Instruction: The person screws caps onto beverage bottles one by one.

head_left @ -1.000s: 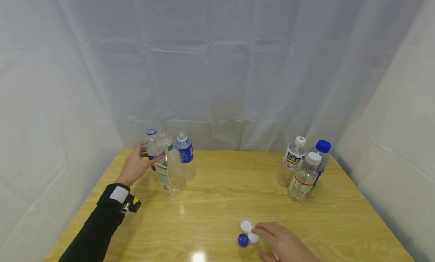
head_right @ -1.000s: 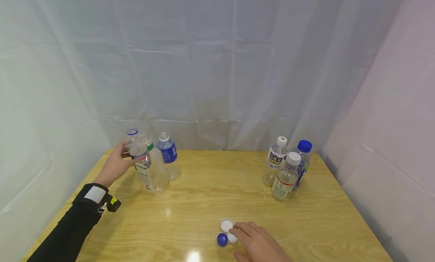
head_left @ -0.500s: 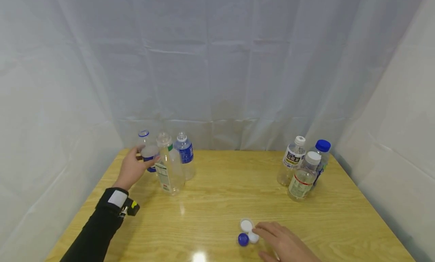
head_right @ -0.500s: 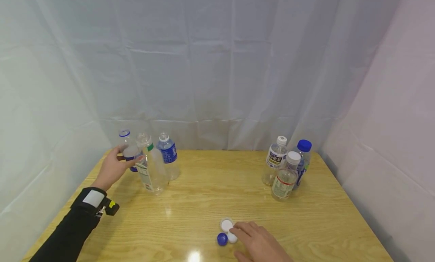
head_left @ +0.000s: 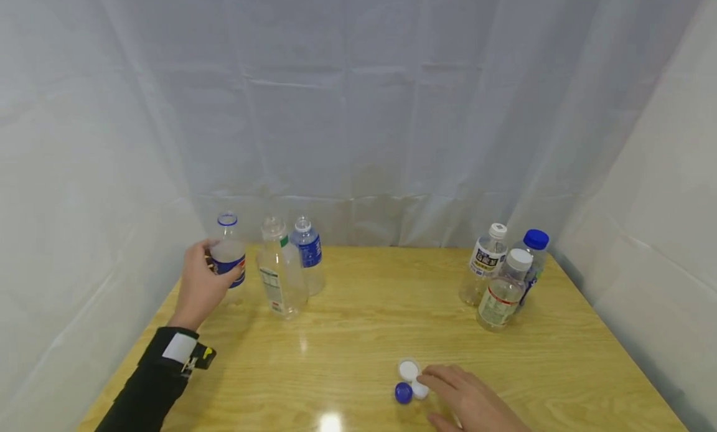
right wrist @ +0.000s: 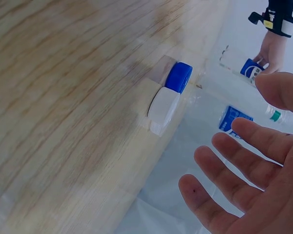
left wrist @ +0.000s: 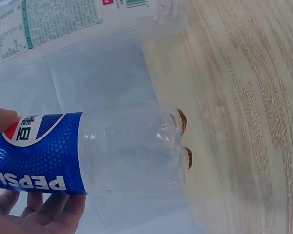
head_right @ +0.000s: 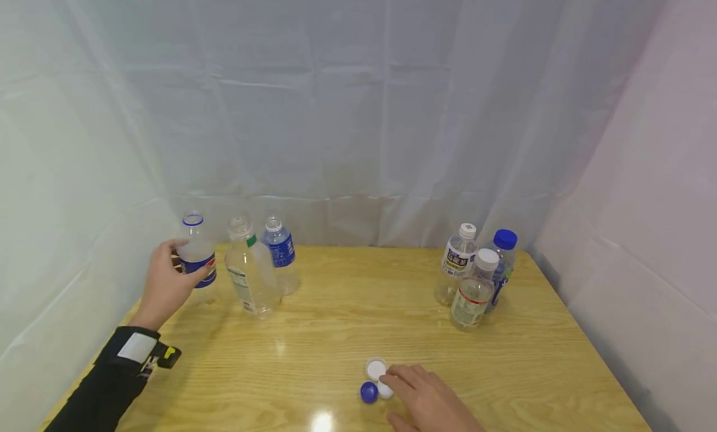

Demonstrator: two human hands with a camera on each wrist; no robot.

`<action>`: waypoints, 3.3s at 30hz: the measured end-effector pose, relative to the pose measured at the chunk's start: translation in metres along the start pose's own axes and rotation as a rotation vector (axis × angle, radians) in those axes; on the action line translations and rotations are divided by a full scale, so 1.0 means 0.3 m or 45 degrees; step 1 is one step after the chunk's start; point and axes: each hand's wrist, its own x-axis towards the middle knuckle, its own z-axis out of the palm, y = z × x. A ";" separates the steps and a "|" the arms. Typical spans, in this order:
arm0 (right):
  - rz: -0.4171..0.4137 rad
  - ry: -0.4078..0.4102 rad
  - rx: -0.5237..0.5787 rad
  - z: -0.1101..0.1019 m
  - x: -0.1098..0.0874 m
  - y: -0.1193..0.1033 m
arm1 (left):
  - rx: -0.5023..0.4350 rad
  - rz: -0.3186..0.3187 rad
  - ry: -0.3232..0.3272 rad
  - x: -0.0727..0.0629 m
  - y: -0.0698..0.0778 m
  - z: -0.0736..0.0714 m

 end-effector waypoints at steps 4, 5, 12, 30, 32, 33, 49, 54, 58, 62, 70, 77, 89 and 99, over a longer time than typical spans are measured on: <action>0.027 -0.035 0.024 -0.002 0.002 -0.002 | -0.020 0.035 0.042 -0.026 0.025 -0.025; 0.035 -0.041 0.027 -0.002 0.001 -0.003 | -0.026 0.043 0.045 -0.034 0.033 -0.033; 0.047 -0.037 0.015 0.000 0.001 -0.008 | -0.022 0.087 0.053 -0.102 0.094 -0.064; 0.051 -0.055 0.072 0.002 0.001 -0.003 | -0.039 0.322 0.165 -0.255 0.249 -0.055; 0.054 -0.059 0.074 0.001 0.001 -0.003 | -0.035 0.333 0.159 -0.273 0.264 -0.054; 0.053 -0.059 0.073 0.001 0.002 -0.003 | -0.031 0.341 0.158 -0.281 0.272 -0.053; 0.125 -0.099 0.107 -0.009 -0.015 -0.015 | -0.011 0.511 0.100 -0.401 0.380 -0.024; 0.062 -0.017 0.049 -0.006 -0.029 -0.012 | 0.007 0.536 0.067 -0.441 0.410 -0.026; 0.070 -0.001 0.045 -0.015 -0.024 -0.012 | 0.028 0.573 0.061 -0.461 0.427 -0.017; 0.135 -0.032 0.086 -0.027 -0.021 -0.016 | 0.044 0.610 0.020 -0.487 0.437 0.002; 0.109 -0.011 0.027 -0.019 -0.011 -0.018 | 0.137 0.717 -0.081 -0.536 0.431 0.048; 0.053 0.015 0.035 -0.008 0.001 -0.019 | 0.195 0.791 -0.111 -0.558 0.415 0.076; 0.097 -0.148 0.080 -0.035 0.049 -0.048 | 0.288 0.778 -0.169 -0.581 0.390 0.115; 0.014 -0.181 0.012 -0.006 0.101 -0.051 | 0.312 0.723 -0.179 -0.580 0.373 0.131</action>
